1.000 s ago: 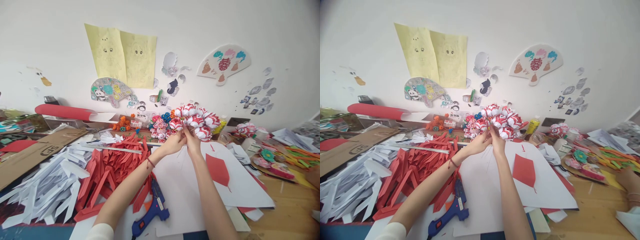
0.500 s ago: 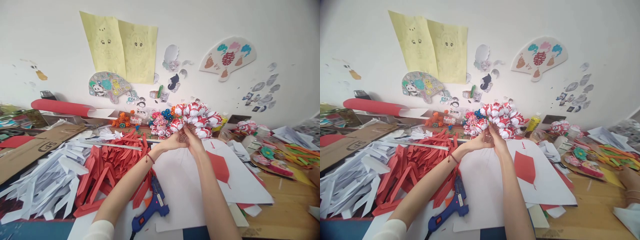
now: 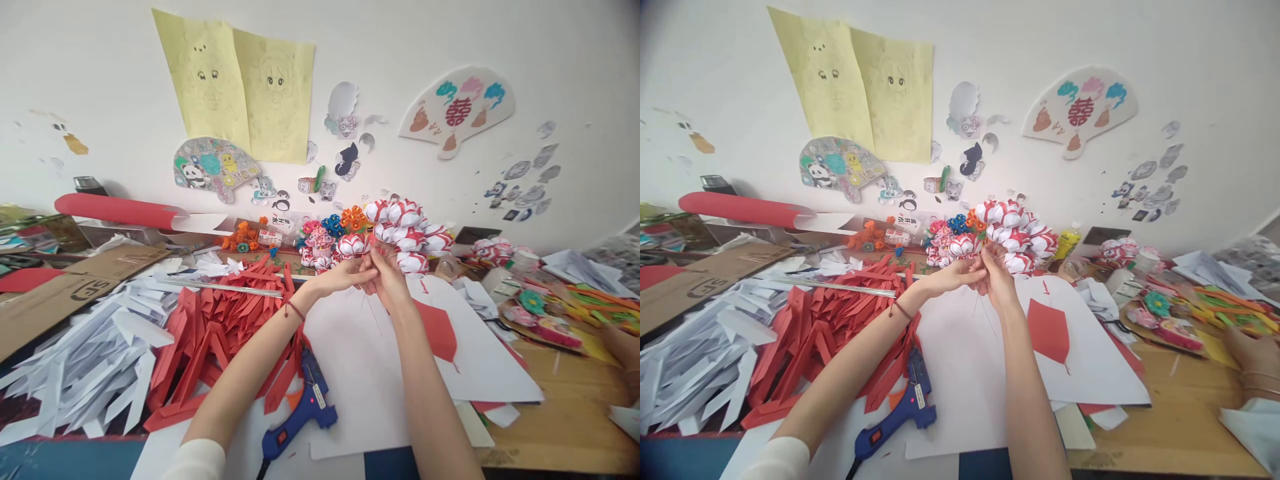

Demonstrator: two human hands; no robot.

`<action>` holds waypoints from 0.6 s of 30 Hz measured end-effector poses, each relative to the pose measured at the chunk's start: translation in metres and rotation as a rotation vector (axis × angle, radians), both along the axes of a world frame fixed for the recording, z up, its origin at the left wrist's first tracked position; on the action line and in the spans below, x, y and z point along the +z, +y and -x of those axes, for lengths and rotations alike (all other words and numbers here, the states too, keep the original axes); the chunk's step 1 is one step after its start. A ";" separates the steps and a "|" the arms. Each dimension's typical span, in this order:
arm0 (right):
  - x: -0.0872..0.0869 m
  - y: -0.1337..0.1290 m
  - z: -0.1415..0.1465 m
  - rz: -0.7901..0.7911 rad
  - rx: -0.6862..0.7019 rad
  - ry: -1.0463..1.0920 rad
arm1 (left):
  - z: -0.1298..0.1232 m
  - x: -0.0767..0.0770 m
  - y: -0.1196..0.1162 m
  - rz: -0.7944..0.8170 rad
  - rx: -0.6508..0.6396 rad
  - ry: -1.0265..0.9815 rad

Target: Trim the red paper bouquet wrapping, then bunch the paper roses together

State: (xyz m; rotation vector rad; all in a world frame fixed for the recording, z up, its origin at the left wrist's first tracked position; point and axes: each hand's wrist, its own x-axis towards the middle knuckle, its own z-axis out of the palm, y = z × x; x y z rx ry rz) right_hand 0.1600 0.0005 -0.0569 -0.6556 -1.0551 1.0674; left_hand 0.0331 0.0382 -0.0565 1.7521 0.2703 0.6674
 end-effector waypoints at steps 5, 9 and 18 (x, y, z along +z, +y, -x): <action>0.003 -0.002 -0.004 -0.023 0.013 0.064 | -0.005 0.002 -0.001 0.006 0.050 -0.063; 0.002 0.001 -0.006 -0.065 0.014 0.091 | -0.004 0.000 0.004 -0.020 0.141 -0.080; 0.004 0.002 -0.009 -0.116 -0.050 0.157 | 0.004 0.011 0.007 -0.117 0.278 -0.140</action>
